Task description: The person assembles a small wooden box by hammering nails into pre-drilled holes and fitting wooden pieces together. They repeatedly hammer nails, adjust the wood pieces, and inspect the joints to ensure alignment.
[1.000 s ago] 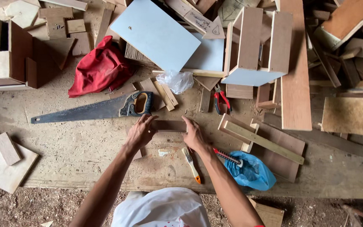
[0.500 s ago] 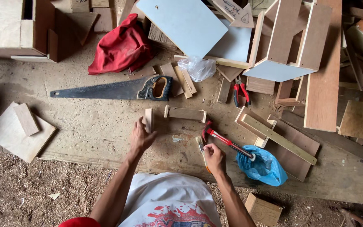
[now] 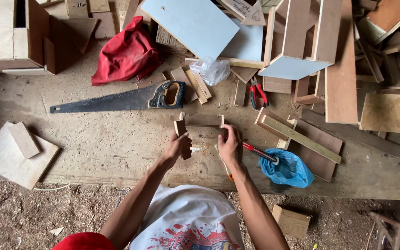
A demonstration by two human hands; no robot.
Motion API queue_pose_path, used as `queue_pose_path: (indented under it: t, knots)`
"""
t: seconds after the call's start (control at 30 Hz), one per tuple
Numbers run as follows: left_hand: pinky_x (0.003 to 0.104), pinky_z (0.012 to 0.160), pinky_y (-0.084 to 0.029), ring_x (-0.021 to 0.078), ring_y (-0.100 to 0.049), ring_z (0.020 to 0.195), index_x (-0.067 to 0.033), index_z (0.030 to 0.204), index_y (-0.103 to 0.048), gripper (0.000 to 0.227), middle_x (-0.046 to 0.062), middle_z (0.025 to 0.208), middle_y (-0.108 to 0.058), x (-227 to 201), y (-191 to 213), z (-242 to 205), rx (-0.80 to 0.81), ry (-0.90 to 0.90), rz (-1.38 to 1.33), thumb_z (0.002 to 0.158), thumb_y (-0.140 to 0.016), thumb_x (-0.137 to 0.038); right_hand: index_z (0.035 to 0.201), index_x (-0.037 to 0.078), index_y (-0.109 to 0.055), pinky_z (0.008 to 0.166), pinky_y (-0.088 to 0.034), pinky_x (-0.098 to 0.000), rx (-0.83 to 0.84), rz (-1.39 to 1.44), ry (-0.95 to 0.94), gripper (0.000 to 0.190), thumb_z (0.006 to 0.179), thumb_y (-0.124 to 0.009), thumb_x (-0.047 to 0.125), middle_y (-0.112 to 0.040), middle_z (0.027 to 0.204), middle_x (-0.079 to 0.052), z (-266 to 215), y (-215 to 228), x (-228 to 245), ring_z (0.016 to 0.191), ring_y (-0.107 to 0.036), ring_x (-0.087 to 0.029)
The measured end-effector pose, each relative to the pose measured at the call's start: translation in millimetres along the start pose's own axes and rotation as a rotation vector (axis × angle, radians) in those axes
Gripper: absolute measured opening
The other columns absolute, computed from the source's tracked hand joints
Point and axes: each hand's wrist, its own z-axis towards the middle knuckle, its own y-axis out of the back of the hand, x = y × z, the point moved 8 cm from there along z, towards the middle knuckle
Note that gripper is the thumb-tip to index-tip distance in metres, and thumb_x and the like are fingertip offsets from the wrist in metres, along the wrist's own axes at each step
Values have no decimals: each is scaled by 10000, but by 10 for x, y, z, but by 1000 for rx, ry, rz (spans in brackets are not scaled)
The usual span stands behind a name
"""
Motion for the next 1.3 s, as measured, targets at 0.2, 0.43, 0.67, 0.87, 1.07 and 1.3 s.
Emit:
queue_pose_path:
  t: [0.2, 0.43, 0.67, 0.87, 1.07, 1.3]
  knots:
    - [405, 748, -561, 217, -645, 904, -106, 1293, -500, 353, 106, 1025, -639, -38, 43, 61, -58, -52, -108, 1032, -501, -343, 1359, -3, -553, 989, -490, -469, 206, -27, 41, 689, 713, -792, 16, -518, 1287, -213, 522, -383, 65, 1185, -546, -362]
    - [421, 737, -598, 232, -677, 870, -54, 1269, -526, 387, 129, 1006, -667, -143, 245, -29, -170, -136, -139, 1048, -481, -369, 1266, 30, -657, 982, -472, -480, 467, -186, -42, 590, 767, -879, 254, -553, 1183, -149, 535, -791, -196, 1115, -543, -321]
    - [476, 846, -590, 294, -674, 964, -51, 1370, -459, 555, 184, 1115, -684, -532, 175, -291, -161, -134, -204, 1043, -391, -493, 1335, 3, -601, 966, -471, -387, 679, 496, -478, 605, 924, -802, 400, -575, 1205, -118, -79, -679, -390, 1121, -555, -209]
    - [410, 1187, -326, 207, -453, 1408, -81, 1607, -279, 827, 117, 1554, -455, -776, -445, -409, 188, -148, -160, 1009, -218, -650, 1235, -6, -682, 943, -523, -304, 816, 1023, -333, 342, 978, -674, 218, -711, 1142, -56, -406, -583, -139, 1042, -654, -165]
    - [421, 1204, -327, 290, -467, 1399, 5, 1587, -346, 839, 229, 1563, -464, -912, -712, -425, 281, -144, -226, 1039, -250, -623, 1284, -46, -640, 984, -490, -321, 796, 1025, -329, 310, 1022, -638, 120, -700, 1130, -35, -306, -349, 122, 1044, -622, -137]
    - [394, 1203, -335, 239, -432, 1435, -103, 1604, -223, 795, 125, 1591, -399, -1106, -850, -675, 254, -177, -281, 1013, -269, -632, 1444, 45, -537, 1104, -418, -286, 642, 938, -237, 513, 986, -571, 274, -651, 1286, -35, -16, 267, 1025, 1233, -585, -132]
